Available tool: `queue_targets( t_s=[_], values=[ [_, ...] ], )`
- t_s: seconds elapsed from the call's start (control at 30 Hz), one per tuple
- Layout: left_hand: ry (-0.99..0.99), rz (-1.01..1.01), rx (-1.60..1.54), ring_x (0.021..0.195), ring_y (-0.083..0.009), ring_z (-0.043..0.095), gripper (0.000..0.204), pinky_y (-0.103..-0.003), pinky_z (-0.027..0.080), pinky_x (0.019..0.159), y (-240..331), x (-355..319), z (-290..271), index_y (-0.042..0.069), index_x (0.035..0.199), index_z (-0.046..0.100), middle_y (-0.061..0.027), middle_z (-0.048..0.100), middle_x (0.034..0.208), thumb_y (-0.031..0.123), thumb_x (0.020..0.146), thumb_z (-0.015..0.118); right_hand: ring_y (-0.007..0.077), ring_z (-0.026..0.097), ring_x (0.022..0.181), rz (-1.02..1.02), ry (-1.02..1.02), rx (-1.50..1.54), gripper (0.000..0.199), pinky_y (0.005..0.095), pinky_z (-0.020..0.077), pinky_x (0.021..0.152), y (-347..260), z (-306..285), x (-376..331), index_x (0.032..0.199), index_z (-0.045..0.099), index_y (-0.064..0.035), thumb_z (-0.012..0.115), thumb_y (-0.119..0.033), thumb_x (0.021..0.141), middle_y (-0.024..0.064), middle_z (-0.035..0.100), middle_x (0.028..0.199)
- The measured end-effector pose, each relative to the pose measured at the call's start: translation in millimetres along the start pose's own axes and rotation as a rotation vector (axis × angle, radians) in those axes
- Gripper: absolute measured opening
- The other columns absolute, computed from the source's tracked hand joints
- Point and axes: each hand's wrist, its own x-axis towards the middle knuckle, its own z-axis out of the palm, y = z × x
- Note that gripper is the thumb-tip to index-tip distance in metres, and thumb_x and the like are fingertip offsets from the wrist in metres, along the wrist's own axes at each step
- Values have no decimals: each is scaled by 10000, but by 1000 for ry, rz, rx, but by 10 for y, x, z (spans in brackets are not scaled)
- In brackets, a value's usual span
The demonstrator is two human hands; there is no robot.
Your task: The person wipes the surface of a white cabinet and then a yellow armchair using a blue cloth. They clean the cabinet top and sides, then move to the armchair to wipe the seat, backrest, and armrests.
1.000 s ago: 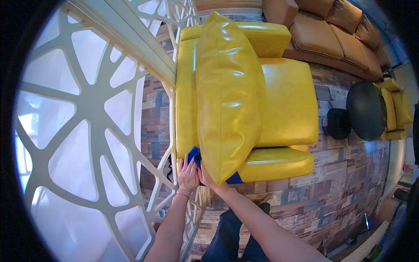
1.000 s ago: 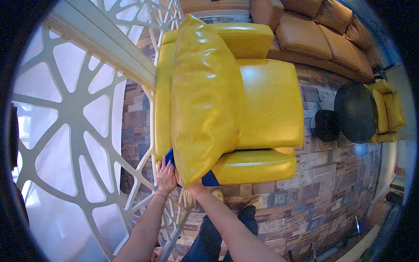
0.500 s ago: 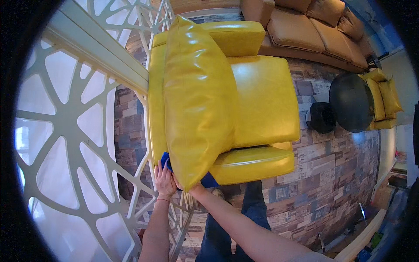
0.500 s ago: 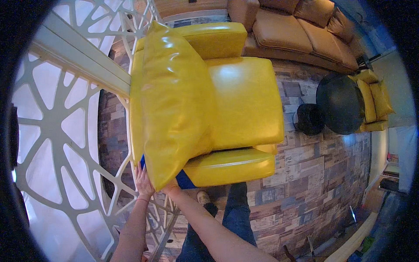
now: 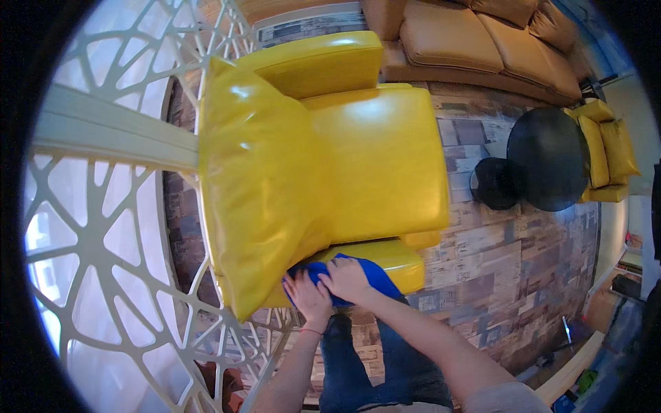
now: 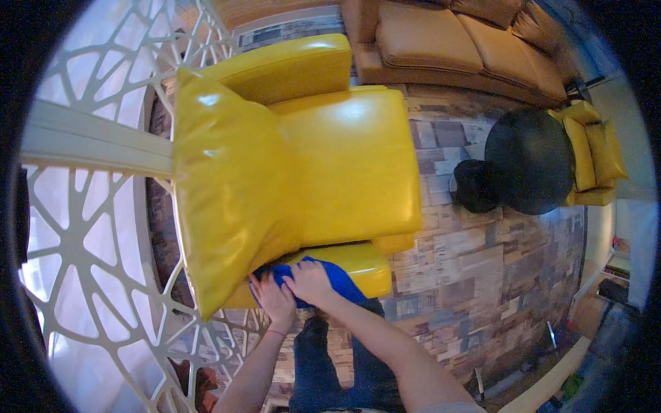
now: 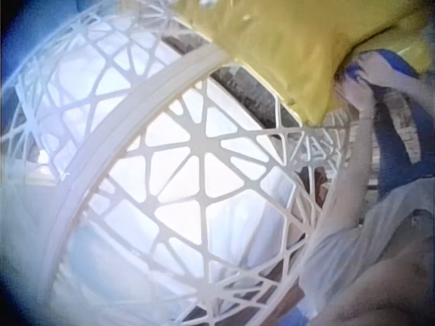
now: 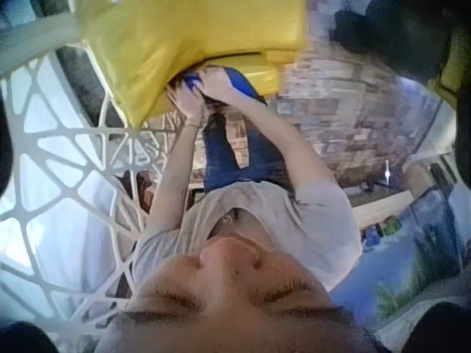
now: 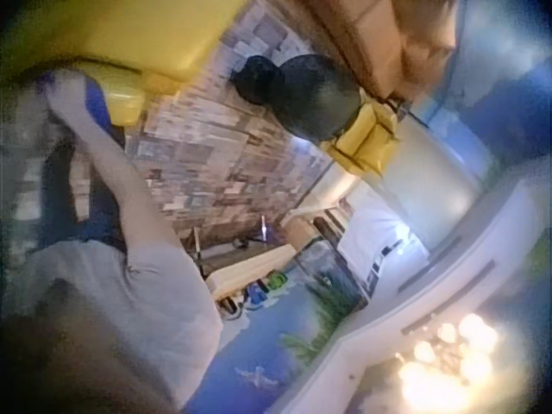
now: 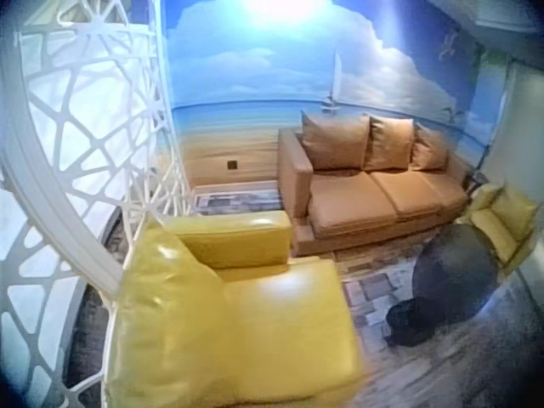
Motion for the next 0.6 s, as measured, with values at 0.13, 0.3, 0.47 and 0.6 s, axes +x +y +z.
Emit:
queue_targets(
  t_s=[0.13,0.3,0.47,0.6],
  values=[
    [-212,105,-13,1381,-441,396,507,-553,270,1149,769,256,160,1,1260,621,-197,613,1291,352,914,503,395,627,1121,271,-597,104,549,456,478,977,838,-436,101,1201,640,-24,453,-488,975,241,648,1214],
    [-1054,85,-33,1232,-448,562,486,-527,424,1052,1369,983,539,184,1285,653,-153,612,1351,447,976,386,374,448,1377,391,-815,295,722,437,354,1137,2222,9,-27,1480,446,-65,409,-585,981,209,463,1501],
    [-1026,92,-39,1349,-417,468,557,-605,331,1106,1263,954,961,217,1355,617,-114,558,1436,520,975,345,373,437,1373,337,-706,382,667,442,340,1136,2364,-53,-185,1405,519,-24,436,-537,986,224,490,1467],
    [-587,294,-67,1377,-421,431,445,-618,311,1099,1378,474,309,167,1307,640,-112,567,1419,400,979,450,414,586,1145,273,-371,335,539,490,464,984,1755,-778,-511,1152,648,30,494,-448,957,254,641,1204]
  ],
)
